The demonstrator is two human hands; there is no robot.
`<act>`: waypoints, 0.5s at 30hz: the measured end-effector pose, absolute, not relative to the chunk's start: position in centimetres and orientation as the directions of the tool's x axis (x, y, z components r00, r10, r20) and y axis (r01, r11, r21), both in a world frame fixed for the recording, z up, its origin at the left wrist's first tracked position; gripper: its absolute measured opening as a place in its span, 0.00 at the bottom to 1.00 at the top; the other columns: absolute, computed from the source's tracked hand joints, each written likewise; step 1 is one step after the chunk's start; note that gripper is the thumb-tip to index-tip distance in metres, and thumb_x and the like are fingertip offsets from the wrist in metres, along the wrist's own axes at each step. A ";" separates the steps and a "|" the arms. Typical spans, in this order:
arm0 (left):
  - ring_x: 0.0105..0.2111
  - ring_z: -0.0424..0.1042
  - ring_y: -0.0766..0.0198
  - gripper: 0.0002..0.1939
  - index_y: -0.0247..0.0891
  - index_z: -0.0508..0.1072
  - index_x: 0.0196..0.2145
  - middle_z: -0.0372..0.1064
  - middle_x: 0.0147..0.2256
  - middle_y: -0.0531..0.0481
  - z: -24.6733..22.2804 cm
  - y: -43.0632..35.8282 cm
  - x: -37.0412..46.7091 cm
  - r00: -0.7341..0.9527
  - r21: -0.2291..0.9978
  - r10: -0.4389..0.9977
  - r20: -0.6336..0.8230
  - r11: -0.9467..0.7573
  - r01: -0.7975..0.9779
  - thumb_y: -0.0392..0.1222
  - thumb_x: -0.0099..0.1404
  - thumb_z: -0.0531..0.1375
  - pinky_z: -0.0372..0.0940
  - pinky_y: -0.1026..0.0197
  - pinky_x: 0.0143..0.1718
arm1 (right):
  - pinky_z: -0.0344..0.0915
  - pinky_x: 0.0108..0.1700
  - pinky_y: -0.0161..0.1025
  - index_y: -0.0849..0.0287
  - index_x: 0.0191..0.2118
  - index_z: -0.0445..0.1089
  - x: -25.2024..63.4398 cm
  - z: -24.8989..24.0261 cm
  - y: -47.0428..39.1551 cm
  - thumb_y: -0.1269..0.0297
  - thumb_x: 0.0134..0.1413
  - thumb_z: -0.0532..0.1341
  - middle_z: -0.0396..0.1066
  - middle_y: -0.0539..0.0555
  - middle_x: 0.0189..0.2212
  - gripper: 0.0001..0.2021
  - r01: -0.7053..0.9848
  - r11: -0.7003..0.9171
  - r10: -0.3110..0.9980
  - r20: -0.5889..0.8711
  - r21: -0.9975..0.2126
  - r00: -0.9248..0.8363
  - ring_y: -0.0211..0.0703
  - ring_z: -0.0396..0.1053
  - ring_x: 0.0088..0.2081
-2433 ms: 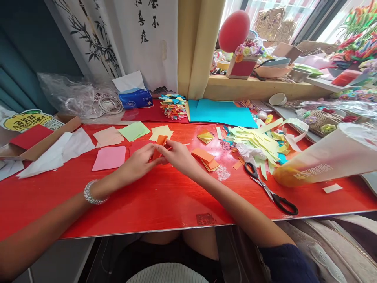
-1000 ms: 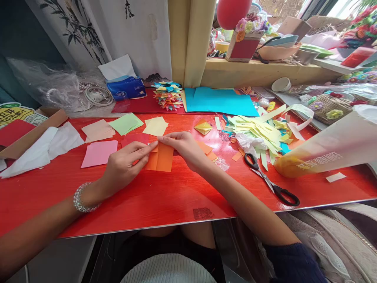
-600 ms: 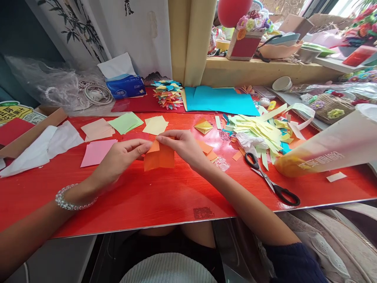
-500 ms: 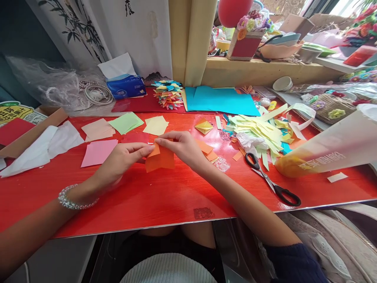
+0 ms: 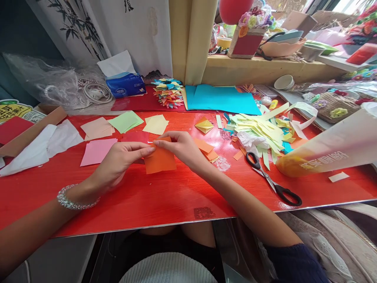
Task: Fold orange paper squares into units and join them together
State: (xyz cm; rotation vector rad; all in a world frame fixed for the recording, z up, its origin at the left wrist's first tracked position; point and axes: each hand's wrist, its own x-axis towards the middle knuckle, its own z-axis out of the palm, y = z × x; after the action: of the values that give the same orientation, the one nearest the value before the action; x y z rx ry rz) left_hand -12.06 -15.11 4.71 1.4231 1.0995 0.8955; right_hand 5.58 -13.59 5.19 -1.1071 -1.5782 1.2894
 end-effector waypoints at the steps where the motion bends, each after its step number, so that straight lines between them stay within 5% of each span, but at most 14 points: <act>1: 0.34 0.73 0.61 0.14 0.36 0.79 0.35 0.77 0.34 0.47 4.7 -15.1 -12.1 0.289 0.989 0.956 -0.050 0.006 0.151 0.50 0.59 0.61 0.69 0.60 0.36 | 0.60 0.30 0.33 0.62 0.29 0.74 5.6 5.2 -13.6 0.56 0.48 0.64 0.72 0.53 0.29 0.12 0.141 0.100 0.953 0.054 -0.985 -0.299 0.38 0.66 0.31; 15: 0.33 0.74 0.62 0.12 0.37 0.79 0.35 0.77 0.33 0.48 4.6 -15.1 -12.0 0.320 0.992 0.943 -0.095 0.061 0.114 0.47 0.58 0.63 0.69 0.61 0.36 | 0.56 0.27 0.33 0.62 0.26 0.74 5.5 5.2 -13.8 0.56 0.47 0.64 0.71 0.51 0.25 0.12 0.136 0.074 0.954 0.030 -0.988 -0.299 0.35 0.63 0.27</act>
State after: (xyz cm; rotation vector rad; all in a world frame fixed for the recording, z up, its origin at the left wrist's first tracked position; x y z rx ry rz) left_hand -12.05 -15.14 4.62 1.3627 1.0696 0.8558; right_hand 5.47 -13.78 5.17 -1.1193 -1.5654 1.3140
